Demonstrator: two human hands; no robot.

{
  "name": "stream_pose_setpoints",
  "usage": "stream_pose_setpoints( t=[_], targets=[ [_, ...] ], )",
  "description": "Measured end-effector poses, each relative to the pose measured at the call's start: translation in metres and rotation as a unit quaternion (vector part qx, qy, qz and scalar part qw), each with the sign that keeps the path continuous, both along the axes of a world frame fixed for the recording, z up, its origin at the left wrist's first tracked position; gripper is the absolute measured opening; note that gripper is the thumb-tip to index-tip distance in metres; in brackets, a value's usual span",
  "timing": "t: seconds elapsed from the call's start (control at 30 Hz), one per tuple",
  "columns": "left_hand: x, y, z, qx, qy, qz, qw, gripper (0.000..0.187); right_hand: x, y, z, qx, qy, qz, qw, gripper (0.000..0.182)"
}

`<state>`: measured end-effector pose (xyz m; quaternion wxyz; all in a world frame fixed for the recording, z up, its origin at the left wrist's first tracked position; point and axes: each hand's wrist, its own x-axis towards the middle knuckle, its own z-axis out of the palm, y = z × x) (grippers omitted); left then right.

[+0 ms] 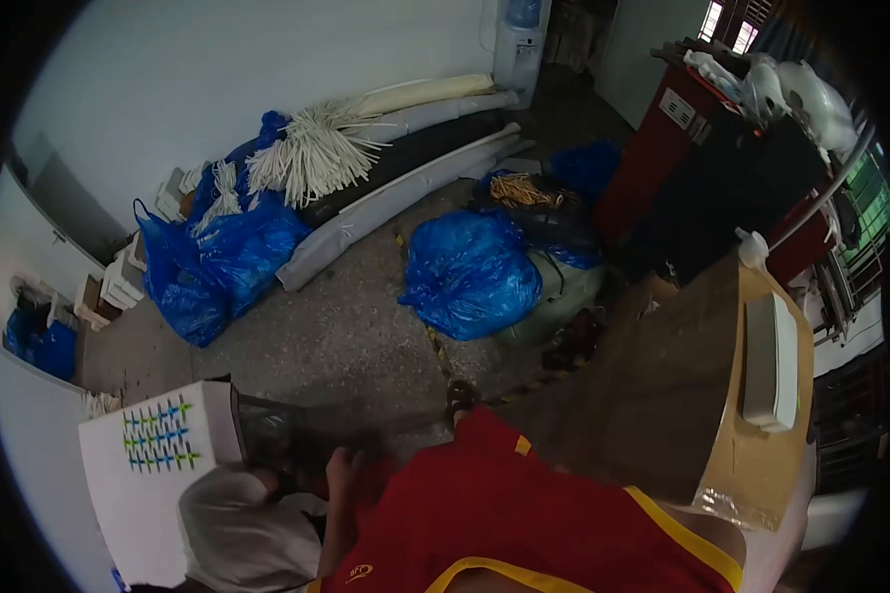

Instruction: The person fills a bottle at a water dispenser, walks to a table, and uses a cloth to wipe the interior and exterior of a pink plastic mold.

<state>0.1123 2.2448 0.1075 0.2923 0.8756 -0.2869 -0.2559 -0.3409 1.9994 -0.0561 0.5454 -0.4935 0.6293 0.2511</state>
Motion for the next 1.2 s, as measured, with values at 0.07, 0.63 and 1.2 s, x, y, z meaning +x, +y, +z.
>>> stream_pose_setpoints(
  t=[0.07, 0.63, 1.2],
  targets=[
    [0.059, 0.012, -0.076, 0.108, 0.03, 0.01, 0.994, 0.032, 0.01, -0.033, -0.076, 0.019, -0.005, -0.02, 1.0, 0.034],
    [0.484, -0.401, -0.045, 0.216, 0.003, -0.125, 0.968, 0.02, 0.346, -0.54, -0.044, -0.483, 0.066, 0.358, 0.796, 0.018],
    [0.643, -1.11, 0.039, 0.014, 0.0, -0.227, 0.974, 0.029, 0.358, -0.626, -0.208, -0.34, -0.037, 0.309, 0.888, 0.02]
  ],
)
